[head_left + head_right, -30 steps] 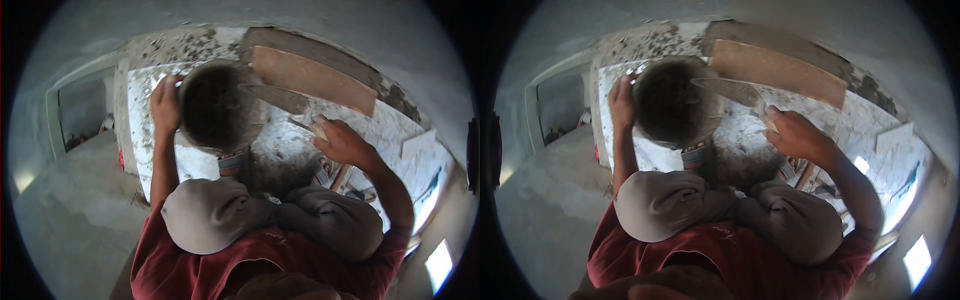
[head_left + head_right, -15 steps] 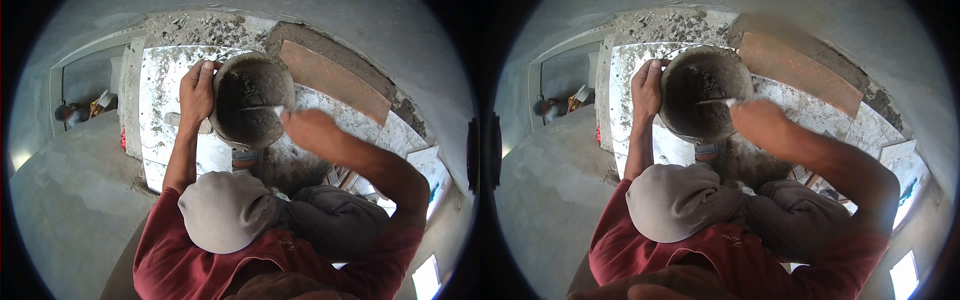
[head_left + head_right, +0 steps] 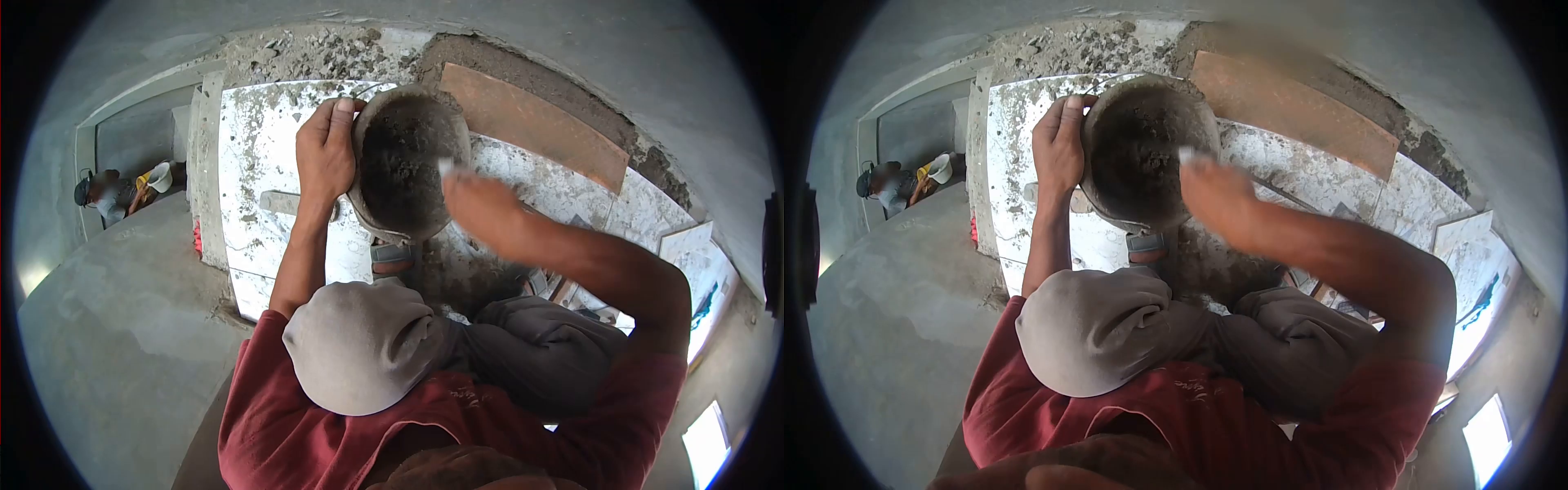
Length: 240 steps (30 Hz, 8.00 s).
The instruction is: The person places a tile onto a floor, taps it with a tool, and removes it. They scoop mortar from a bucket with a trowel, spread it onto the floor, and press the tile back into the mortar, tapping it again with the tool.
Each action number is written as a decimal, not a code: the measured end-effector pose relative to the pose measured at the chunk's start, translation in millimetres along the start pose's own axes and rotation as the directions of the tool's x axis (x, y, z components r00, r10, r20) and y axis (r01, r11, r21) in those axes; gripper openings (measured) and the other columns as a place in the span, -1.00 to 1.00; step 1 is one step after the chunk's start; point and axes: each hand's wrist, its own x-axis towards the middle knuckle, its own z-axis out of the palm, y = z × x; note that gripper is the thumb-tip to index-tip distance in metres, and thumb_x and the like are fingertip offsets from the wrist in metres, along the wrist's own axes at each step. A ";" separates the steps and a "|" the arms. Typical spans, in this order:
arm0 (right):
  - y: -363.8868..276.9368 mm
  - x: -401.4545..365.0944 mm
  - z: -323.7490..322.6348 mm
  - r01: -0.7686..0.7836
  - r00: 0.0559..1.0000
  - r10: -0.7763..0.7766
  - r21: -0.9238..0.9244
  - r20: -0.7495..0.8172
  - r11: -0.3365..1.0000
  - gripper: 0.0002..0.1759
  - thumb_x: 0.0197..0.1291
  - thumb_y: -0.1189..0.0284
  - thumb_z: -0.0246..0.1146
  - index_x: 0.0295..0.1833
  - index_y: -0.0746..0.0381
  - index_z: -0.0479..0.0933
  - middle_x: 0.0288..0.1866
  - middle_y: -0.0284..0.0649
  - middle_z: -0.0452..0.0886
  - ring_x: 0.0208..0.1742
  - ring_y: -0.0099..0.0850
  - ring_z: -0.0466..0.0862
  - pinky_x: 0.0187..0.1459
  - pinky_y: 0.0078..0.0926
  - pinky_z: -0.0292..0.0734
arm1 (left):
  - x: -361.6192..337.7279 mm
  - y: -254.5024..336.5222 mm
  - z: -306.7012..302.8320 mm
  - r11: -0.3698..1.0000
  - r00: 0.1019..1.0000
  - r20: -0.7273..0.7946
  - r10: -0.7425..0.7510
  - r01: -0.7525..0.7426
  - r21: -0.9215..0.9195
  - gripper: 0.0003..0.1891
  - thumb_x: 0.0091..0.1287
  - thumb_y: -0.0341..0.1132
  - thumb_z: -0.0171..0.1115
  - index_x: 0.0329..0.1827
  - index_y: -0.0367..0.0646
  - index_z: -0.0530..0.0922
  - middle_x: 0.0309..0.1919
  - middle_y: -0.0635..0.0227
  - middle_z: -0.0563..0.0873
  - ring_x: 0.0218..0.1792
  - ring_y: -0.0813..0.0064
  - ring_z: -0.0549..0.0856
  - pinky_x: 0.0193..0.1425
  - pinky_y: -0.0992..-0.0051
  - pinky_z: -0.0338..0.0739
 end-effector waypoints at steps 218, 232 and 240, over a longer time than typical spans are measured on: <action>88.8 -336.0 155.3 0.799 0.526 0.834 0.241 0.165 -0.551 -0.57 0.36 0.24 0.01 0.20 0.29 0.35 -0.28 -0.30 0.51 -0.32 -0.53 0.56 -0.41 -0.62 0.53 | 42.8 15.1 26.8 0.953 0.987 0.140 -0.083 0.038 0.302 -0.60 0.42 -0.18 -0.13 -0.15 -0.32 0.61 -0.26 0.24 0.67 -0.23 0.44 0.59 -0.08 0.47 0.44; 89.7 -278.8 63.5 0.122 0.456 0.674 0.709 0.581 -0.695 -0.63 0.33 0.28 0.04 0.13 0.27 0.41 -0.45 -0.30 0.46 -0.58 -0.56 0.47 -0.56 -0.60 0.40 | 41.3 1.3 15.9 0.490 0.880 0.386 0.276 -0.475 0.731 -0.78 0.37 -0.32 0.01 -0.09 -0.22 0.57 -0.19 0.24 0.65 -0.21 0.30 0.60 -0.06 0.42 0.45; 61.1 -157.1 2.1 -0.223 0.929 0.367 0.872 0.055 0.435 -0.44 0.10 0.44 0.17 0.21 0.43 0.27 -0.29 0.03 0.55 -0.31 -0.09 0.63 -0.19 -0.27 0.51 | 29.8 24.7 26.8 0.964 0.979 0.174 -0.103 0.055 0.261 -0.71 0.43 -0.22 0.00 -0.18 -0.24 0.62 -0.46 0.40 0.63 -0.34 0.59 0.57 -0.15 0.53 0.45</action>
